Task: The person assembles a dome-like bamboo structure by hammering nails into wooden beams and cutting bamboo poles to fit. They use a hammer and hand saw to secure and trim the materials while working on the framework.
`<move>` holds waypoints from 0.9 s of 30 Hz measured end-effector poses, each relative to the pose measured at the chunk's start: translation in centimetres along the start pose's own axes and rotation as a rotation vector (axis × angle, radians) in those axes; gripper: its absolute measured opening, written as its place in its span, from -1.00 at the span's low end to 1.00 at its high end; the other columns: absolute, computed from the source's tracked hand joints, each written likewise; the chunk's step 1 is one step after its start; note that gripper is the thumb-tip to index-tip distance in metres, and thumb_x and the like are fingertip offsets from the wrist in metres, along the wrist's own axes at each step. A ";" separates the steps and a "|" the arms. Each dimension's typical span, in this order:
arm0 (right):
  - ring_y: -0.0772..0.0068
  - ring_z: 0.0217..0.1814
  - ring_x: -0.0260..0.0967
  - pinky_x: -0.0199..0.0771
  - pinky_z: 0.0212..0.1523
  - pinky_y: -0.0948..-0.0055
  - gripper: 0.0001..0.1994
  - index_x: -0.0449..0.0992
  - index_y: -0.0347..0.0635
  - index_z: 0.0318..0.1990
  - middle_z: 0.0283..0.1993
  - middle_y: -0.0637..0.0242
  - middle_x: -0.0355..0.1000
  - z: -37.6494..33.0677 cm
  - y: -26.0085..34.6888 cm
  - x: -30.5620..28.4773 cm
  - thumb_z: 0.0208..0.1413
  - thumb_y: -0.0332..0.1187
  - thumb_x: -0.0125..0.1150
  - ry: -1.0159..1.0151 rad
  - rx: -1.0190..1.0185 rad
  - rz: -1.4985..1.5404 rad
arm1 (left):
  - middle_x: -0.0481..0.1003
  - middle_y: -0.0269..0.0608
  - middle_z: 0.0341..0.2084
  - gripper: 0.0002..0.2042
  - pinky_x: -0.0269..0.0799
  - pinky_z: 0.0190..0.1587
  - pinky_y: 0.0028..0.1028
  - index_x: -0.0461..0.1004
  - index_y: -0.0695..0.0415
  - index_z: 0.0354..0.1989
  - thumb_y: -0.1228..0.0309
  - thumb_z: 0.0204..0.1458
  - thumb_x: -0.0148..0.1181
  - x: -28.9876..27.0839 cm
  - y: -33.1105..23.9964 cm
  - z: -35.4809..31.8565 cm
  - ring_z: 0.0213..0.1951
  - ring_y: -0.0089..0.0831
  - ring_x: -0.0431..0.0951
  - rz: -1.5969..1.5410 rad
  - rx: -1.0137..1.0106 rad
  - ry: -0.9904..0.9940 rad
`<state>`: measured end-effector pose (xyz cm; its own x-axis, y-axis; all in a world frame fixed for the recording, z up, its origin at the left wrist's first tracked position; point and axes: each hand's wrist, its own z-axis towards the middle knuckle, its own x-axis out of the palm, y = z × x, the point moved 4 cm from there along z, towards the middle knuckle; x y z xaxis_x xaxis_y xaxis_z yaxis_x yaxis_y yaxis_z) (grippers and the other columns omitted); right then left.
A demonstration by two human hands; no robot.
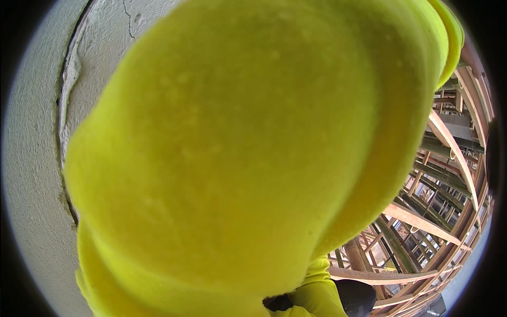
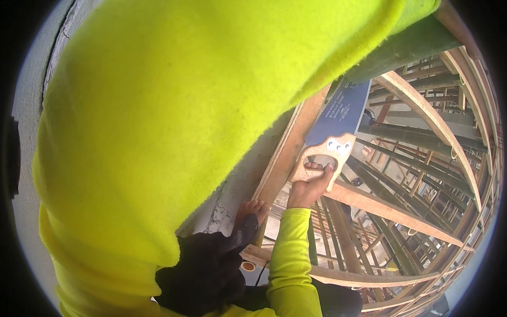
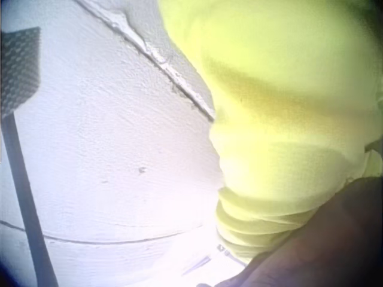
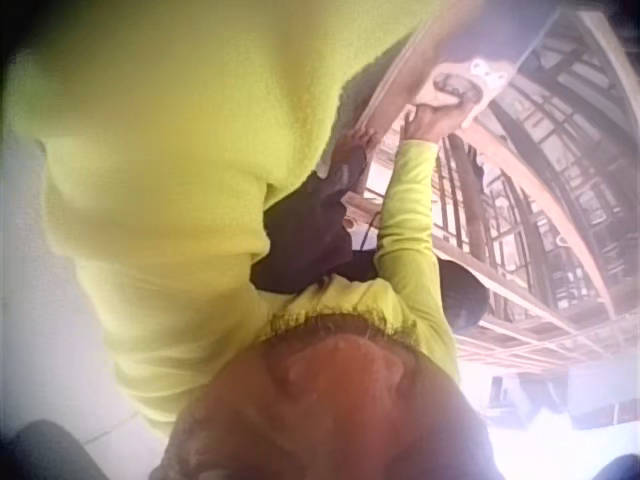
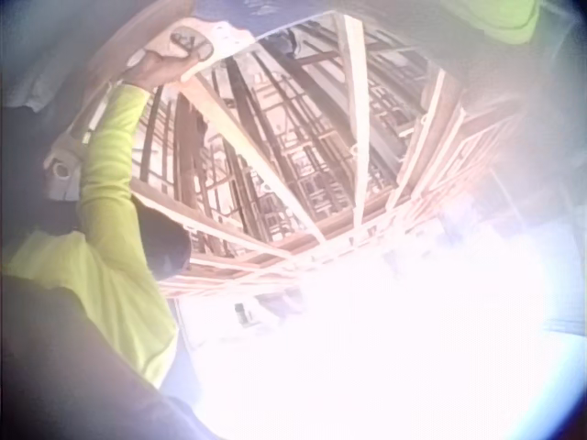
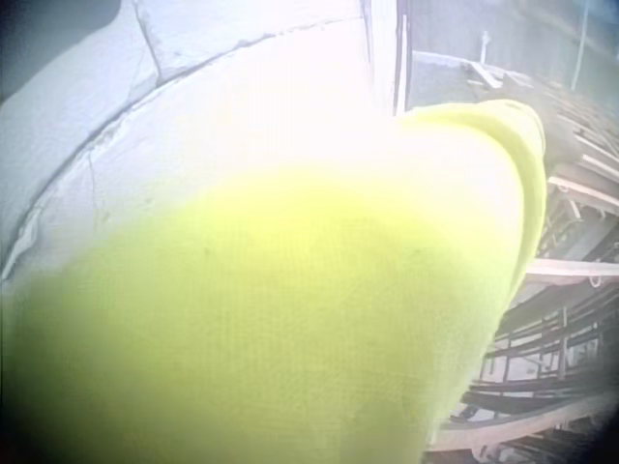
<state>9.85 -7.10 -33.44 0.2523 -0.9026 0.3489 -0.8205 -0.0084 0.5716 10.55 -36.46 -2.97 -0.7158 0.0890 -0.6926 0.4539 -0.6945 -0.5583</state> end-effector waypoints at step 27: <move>0.43 -0.53 0.39 0.42 -0.57 0.47 -0.87 0.49 -0.38 -0.20 -0.46 0.25 0.43 14.4 13.4 -1.0 0.09 -0.56 0.21 -0.070 -0.245 -0.110 | 0.58 0.29 -0.21 -0.45 0.49 -0.04 -0.23 0.52 0.41 -0.15 0.12 -0.17 0.28 2.7 -0.8 3.2 -0.15 0.05 0.62 -0.311 0.108 0.080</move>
<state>-8.79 -12.48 -36.79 0.2899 -0.9295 0.2278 -0.6395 -0.0110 0.7687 6.59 -37.92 -2.91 -0.7652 0.3611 -0.5329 0.1588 -0.6964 -0.6998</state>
